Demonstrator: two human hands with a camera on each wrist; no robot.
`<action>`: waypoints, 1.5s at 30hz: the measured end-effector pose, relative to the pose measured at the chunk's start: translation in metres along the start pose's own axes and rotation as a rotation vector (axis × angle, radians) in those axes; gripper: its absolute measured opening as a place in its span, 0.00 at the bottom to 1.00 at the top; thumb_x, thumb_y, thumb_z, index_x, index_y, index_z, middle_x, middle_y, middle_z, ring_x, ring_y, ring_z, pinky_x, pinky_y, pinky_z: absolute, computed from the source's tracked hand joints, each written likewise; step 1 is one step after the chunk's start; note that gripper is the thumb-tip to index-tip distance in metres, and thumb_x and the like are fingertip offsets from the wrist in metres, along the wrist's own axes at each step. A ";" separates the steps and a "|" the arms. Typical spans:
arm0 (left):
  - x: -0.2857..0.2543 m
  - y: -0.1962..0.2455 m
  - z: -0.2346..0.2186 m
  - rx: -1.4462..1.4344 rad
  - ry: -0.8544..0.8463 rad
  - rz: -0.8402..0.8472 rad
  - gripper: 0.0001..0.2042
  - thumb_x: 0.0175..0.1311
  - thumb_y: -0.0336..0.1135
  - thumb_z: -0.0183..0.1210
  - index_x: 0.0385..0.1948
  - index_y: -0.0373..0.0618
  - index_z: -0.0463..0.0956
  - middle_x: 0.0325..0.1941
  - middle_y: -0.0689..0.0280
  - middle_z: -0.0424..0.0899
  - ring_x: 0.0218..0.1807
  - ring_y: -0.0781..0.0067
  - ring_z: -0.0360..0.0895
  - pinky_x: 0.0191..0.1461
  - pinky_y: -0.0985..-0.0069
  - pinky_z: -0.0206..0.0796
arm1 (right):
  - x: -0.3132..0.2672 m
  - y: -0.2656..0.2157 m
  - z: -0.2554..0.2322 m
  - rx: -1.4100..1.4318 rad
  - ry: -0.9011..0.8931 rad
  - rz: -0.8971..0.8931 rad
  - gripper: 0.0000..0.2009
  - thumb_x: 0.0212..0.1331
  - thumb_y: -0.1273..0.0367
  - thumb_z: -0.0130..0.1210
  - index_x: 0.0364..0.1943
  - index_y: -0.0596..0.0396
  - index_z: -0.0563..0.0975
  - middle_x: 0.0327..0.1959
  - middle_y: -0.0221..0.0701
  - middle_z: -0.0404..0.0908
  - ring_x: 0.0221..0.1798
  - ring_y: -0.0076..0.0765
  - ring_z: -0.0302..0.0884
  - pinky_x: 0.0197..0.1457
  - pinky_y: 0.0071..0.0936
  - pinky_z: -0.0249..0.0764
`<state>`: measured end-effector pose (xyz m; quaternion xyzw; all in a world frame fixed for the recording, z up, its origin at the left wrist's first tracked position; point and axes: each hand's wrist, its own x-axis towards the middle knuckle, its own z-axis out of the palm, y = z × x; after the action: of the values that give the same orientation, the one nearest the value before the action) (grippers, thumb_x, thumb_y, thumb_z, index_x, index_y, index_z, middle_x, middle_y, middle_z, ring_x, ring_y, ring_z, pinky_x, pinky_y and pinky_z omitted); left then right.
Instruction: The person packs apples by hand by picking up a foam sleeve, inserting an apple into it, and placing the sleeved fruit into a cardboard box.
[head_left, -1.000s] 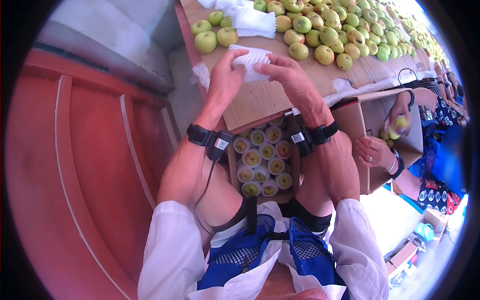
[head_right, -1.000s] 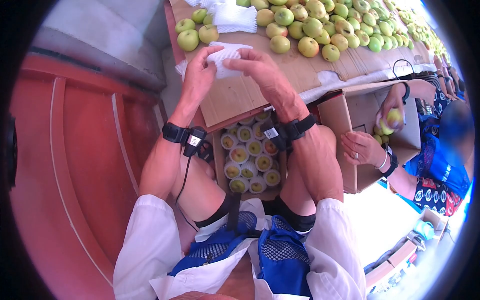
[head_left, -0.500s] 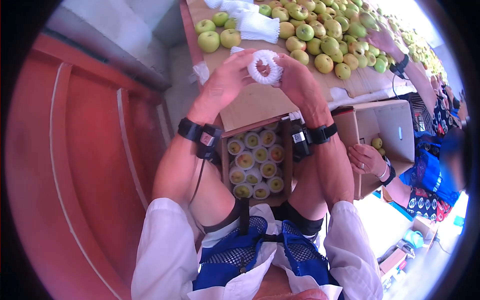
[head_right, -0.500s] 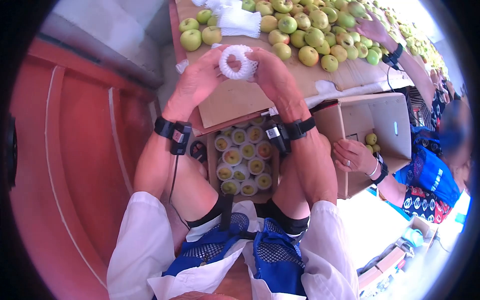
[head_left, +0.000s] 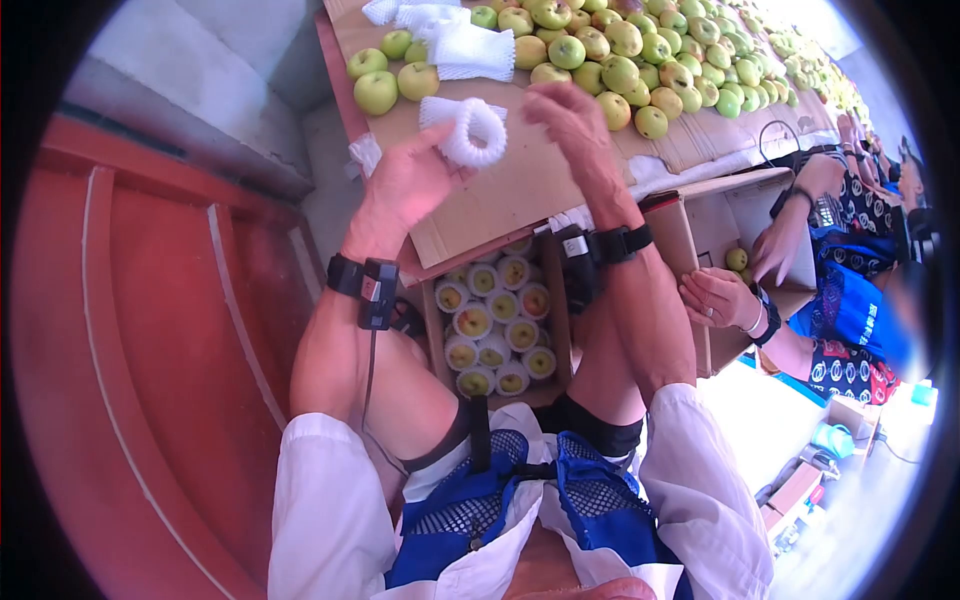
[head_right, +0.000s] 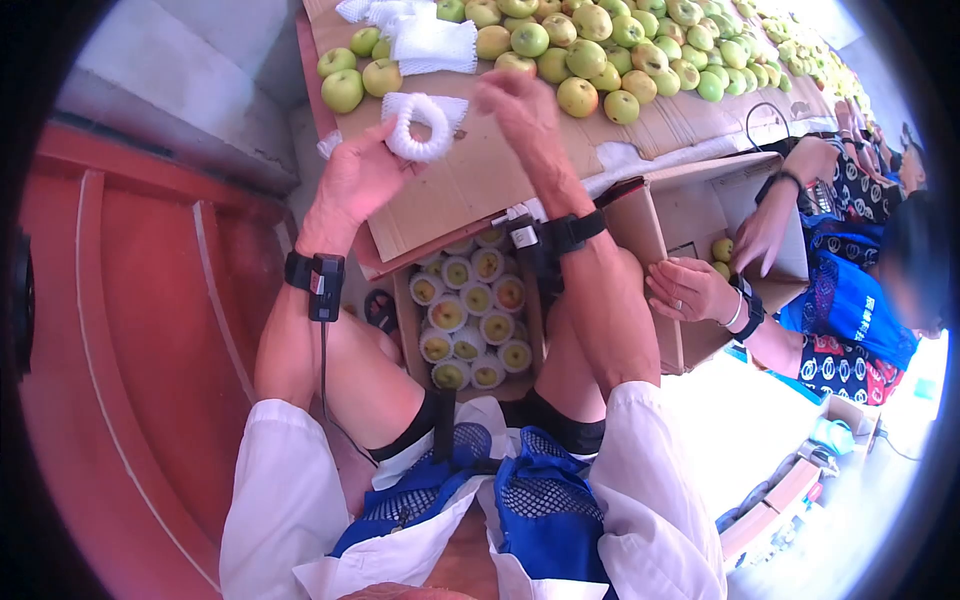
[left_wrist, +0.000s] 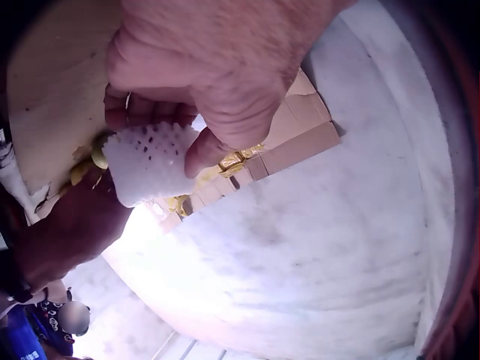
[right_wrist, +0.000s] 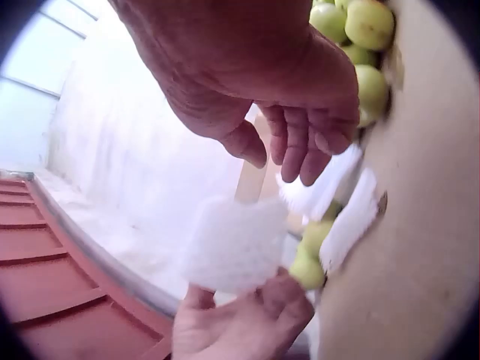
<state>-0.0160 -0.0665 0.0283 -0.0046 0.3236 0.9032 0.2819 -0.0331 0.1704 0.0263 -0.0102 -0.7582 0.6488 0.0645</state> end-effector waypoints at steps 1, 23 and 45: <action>-0.001 0.003 0.003 -0.028 0.021 0.011 0.23 0.66 0.36 0.66 0.62 0.47 0.70 0.61 0.66 0.75 0.61 0.67 0.72 0.59 0.65 0.64 | 0.007 0.004 -0.008 -0.119 0.117 -0.112 0.18 0.61 0.61 0.59 0.50 0.57 0.81 0.46 0.32 0.84 0.50 0.35 0.81 0.52 0.31 0.76; -0.009 0.027 -0.007 -0.248 0.048 0.305 0.20 0.71 0.36 0.58 0.63 0.45 0.71 0.64 0.61 0.74 0.62 0.63 0.71 0.58 0.64 0.66 | -0.029 -0.010 0.005 0.695 -0.470 0.291 0.24 0.71 0.63 0.55 0.66 0.62 0.69 0.63 0.44 0.76 0.61 0.48 0.79 0.44 0.28 0.80; -0.009 0.028 -0.016 -0.287 -0.010 0.379 0.19 0.71 0.35 0.57 0.61 0.40 0.71 0.63 0.57 0.77 0.64 0.57 0.73 0.65 0.59 0.67 | -0.054 0.000 0.033 -0.285 -0.461 -0.070 0.27 0.64 0.57 0.60 0.64 0.57 0.72 0.54 0.40 0.81 0.58 0.40 0.79 0.60 0.33 0.72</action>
<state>-0.0255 -0.0985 0.0342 0.0209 0.1856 0.9767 0.1053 0.0169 0.1322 0.0164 0.1549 -0.8365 0.5180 -0.0895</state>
